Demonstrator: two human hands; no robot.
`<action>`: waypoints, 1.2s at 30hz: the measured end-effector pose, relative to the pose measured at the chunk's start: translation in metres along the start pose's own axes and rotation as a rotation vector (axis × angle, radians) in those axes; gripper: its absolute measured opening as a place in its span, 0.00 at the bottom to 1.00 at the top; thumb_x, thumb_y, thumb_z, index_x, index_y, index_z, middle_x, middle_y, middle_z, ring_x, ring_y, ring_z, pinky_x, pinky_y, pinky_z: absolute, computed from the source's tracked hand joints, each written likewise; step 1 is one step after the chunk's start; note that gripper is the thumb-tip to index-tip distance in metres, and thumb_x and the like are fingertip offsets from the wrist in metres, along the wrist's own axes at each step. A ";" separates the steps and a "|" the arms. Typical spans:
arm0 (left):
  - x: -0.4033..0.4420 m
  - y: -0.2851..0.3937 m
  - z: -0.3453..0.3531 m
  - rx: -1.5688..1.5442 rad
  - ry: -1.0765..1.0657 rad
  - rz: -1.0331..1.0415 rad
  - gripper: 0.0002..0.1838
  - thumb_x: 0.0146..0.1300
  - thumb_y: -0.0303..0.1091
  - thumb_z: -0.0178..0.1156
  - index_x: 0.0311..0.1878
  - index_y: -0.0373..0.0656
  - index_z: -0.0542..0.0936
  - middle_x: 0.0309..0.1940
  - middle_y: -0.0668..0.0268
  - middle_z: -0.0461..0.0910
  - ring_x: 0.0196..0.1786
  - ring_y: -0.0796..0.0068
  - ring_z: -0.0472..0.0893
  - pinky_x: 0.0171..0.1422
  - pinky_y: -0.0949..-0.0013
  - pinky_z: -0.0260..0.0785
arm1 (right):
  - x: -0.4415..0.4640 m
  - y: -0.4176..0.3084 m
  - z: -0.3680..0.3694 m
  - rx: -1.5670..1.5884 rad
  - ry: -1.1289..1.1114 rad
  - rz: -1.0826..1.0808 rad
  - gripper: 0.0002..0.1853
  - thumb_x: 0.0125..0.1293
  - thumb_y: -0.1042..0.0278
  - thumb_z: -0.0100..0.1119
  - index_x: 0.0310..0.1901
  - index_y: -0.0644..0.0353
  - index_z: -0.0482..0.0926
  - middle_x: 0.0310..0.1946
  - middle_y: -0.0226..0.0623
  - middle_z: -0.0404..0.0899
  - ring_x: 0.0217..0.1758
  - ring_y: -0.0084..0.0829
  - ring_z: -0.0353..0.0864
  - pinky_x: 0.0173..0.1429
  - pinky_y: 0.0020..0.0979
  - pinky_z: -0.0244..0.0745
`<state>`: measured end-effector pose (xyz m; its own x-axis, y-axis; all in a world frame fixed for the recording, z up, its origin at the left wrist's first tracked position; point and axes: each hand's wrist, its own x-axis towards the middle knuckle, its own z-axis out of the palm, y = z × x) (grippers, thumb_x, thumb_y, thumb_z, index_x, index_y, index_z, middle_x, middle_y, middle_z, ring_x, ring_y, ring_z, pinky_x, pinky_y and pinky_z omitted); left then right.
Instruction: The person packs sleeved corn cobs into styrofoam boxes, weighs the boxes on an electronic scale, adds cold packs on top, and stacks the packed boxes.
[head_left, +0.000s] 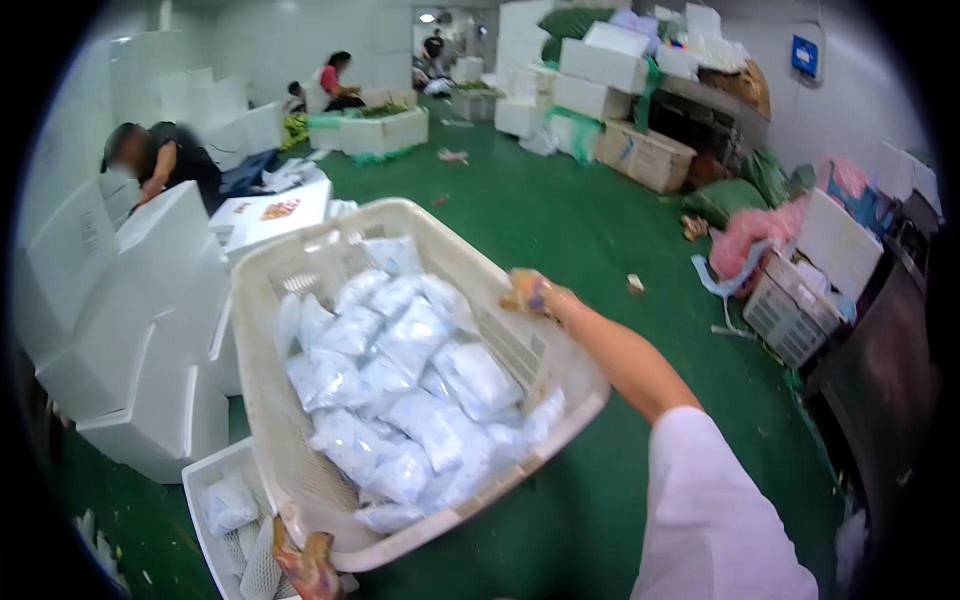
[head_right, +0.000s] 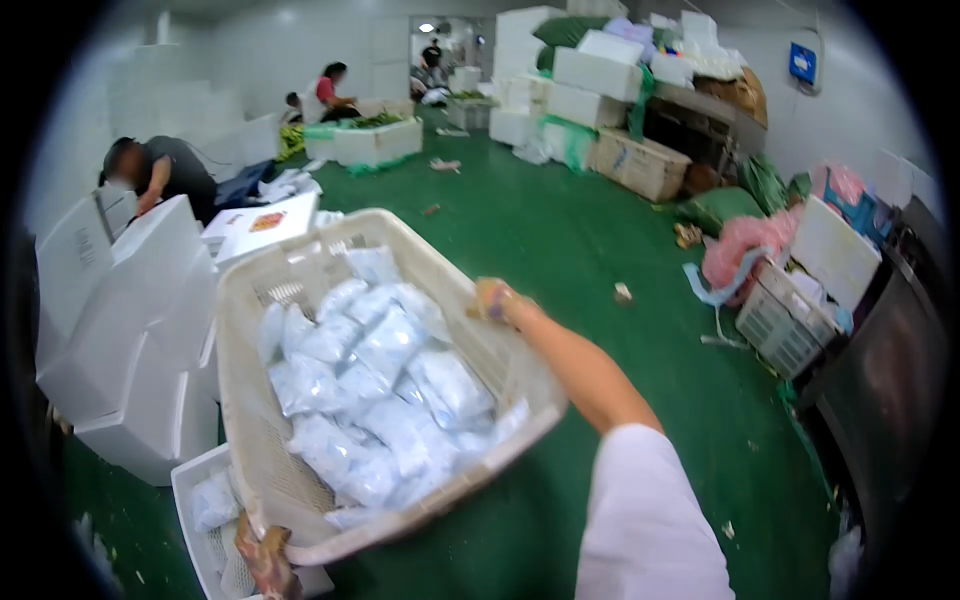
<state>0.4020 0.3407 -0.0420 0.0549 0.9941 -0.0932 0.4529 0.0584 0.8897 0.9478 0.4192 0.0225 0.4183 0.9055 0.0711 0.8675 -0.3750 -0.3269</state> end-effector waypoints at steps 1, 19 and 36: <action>0.002 -0.007 0.000 0.383 0.050 0.265 0.26 0.57 0.38 0.64 0.59 0.41 0.76 0.67 0.45 0.62 0.66 0.48 0.63 0.70 0.63 0.56 | 0.004 0.009 0.002 -0.071 0.002 -0.053 0.27 0.54 0.46 0.64 0.39 0.68 0.82 0.38 0.53 0.83 0.42 0.49 0.84 0.45 0.45 0.78; 0.040 0.001 -0.034 -0.412 0.240 0.464 0.14 0.61 0.26 0.64 0.49 0.33 0.76 0.42 0.62 0.78 0.43 0.70 0.77 0.51 0.69 0.71 | -0.136 -0.086 -0.011 -0.571 0.328 0.012 0.27 0.58 0.64 0.62 0.57 0.67 0.69 0.50 0.52 0.76 0.52 0.53 0.77 0.59 0.43 0.71; -0.055 -0.185 -0.066 -0.634 0.701 -0.394 0.48 0.68 0.51 0.56 0.71 0.22 0.42 0.70 0.31 0.49 0.73 0.48 0.57 0.76 0.61 0.49 | -0.352 -0.416 0.273 -0.174 -0.372 -1.030 0.14 0.53 0.57 0.65 0.34 0.56 0.74 0.27 0.40 0.80 0.33 0.42 0.82 0.40 0.42 0.75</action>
<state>0.2569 0.2808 -0.1716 -0.6210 0.7116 -0.3286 -0.2390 0.2274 0.9440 0.3666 0.3108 -0.1234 -0.6065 0.7925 -0.0643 0.7921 0.5952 -0.1354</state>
